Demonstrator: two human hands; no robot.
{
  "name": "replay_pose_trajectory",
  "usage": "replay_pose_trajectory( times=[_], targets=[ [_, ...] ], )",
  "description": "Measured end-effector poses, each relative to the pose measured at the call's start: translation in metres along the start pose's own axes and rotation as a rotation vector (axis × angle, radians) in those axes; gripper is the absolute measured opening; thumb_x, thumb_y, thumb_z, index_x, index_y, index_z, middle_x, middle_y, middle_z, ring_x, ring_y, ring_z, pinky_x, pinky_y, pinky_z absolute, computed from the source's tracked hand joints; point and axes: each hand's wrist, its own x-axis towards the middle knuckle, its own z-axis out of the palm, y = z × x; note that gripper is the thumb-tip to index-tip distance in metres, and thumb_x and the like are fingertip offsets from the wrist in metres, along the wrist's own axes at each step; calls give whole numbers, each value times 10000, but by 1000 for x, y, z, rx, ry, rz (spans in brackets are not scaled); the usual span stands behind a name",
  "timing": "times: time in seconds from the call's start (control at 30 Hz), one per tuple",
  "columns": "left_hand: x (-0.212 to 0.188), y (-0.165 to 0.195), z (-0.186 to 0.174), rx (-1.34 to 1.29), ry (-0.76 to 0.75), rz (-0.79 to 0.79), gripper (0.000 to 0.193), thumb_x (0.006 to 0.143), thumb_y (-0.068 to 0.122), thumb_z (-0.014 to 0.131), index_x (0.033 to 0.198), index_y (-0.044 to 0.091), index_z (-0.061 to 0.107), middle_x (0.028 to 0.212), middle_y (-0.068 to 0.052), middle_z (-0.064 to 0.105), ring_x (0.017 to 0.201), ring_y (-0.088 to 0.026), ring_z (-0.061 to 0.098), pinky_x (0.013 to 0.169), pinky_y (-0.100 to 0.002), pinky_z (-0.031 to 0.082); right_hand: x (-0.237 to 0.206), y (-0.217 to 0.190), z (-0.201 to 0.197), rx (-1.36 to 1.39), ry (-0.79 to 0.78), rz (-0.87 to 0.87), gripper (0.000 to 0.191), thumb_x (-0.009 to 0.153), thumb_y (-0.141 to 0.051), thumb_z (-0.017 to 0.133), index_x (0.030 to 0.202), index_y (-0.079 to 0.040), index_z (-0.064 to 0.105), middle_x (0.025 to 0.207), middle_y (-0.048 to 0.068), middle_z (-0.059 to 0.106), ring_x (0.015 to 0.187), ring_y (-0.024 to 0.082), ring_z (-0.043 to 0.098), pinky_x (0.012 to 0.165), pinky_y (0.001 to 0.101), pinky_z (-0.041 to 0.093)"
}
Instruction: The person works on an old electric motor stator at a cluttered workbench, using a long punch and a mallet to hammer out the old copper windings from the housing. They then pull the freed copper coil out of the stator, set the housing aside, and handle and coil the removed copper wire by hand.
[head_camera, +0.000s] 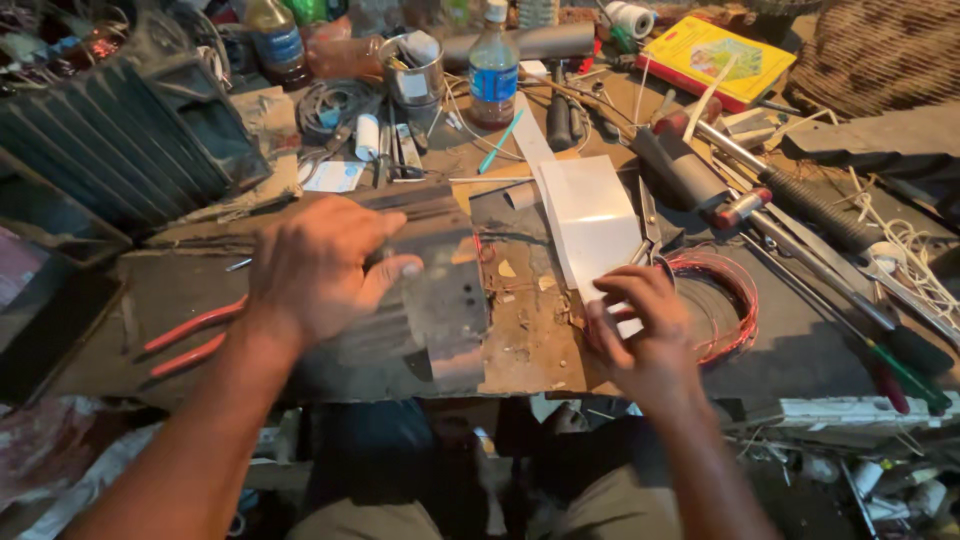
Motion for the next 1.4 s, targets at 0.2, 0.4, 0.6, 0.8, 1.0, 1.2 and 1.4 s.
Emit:
replay_pose_trajectory(
  times=[0.2, 0.4, 0.6, 0.8, 1.0, 1.2, 1.4],
  targets=[
    [-22, 1, 2, 112, 64, 174, 452, 777, 414, 807, 1085, 87, 763, 919, -22, 737, 885, -250, 651, 732, -383, 537, -39, -14, 66, 534, -77, 258, 219, 986, -152, 694, 1144, 0, 698, 878, 37, 655, 755, 82, 575, 624, 230, 460],
    [-14, -13, 6, 91, 29, 178, 366, 833, 387, 813, 1084, 126, 762, 872, -6, 733, 861, -253, 640, 723, -398, 528, -27, -34, 92, 482, -167, 269, 440, 947, -253, 671, 1324, -42, 584, 948, 31, 699, 726, 62, 606, 626, 231, 507],
    [-27, -3, -1, 50, 116, 206, 378, 832, 373, 794, 1110, 122, 746, 1005, 18, 752, 897, -245, 624, 769, -393, 540, -32, -79, 97, 222, -99, 325, 400, 912, -294, 721, 1213, -39, 661, 706, 117, 659, 523, 135, 533, 507, 319, 441],
    [-55, -5, -18, 46, 90, 285, 579, 709, 450, 778, 1114, 43, 696, 1063, -82, 678, 996, -306, 655, 820, -438, 550, -78, -112, 98, 131, -1, 196, 352, 888, -217, 731, 1167, -28, 629, 651, 114, 663, 481, 219, 626, 490, 373, 489],
    [-106, 13, -27, -13, -34, 268, 614, 758, 445, 799, 1174, 17, 654, 1058, -147, 646, 975, -331, 631, 790, -468, 515, -111, -104, 106, 329, -43, 206, 291, 898, -97, 673, 1170, -19, 602, 813, 175, 722, 721, 266, 736, 657, 363, 549],
    [-151, 36, -31, 96, 14, 333, 582, 786, 471, 749, 1194, 72, 639, 1064, -104, 613, 1014, -310, 629, 898, -497, 494, -129, -84, 102, 310, -93, 111, 249, 827, 9, 676, 1074, -23, 658, 816, 130, 693, 666, 219, 699, 595, 305, 547],
    [-161, 46, -23, 40, 95, 322, 511, 885, 526, 671, 1218, 143, 621, 1101, -98, 578, 1065, -303, 567, 901, -503, 450, -132, -71, 93, 254, -109, 17, 301, 823, -40, 768, 1116, -45, 695, 855, 112, 700, 657, 241, 701, 587, 313, 553]
  ],
)
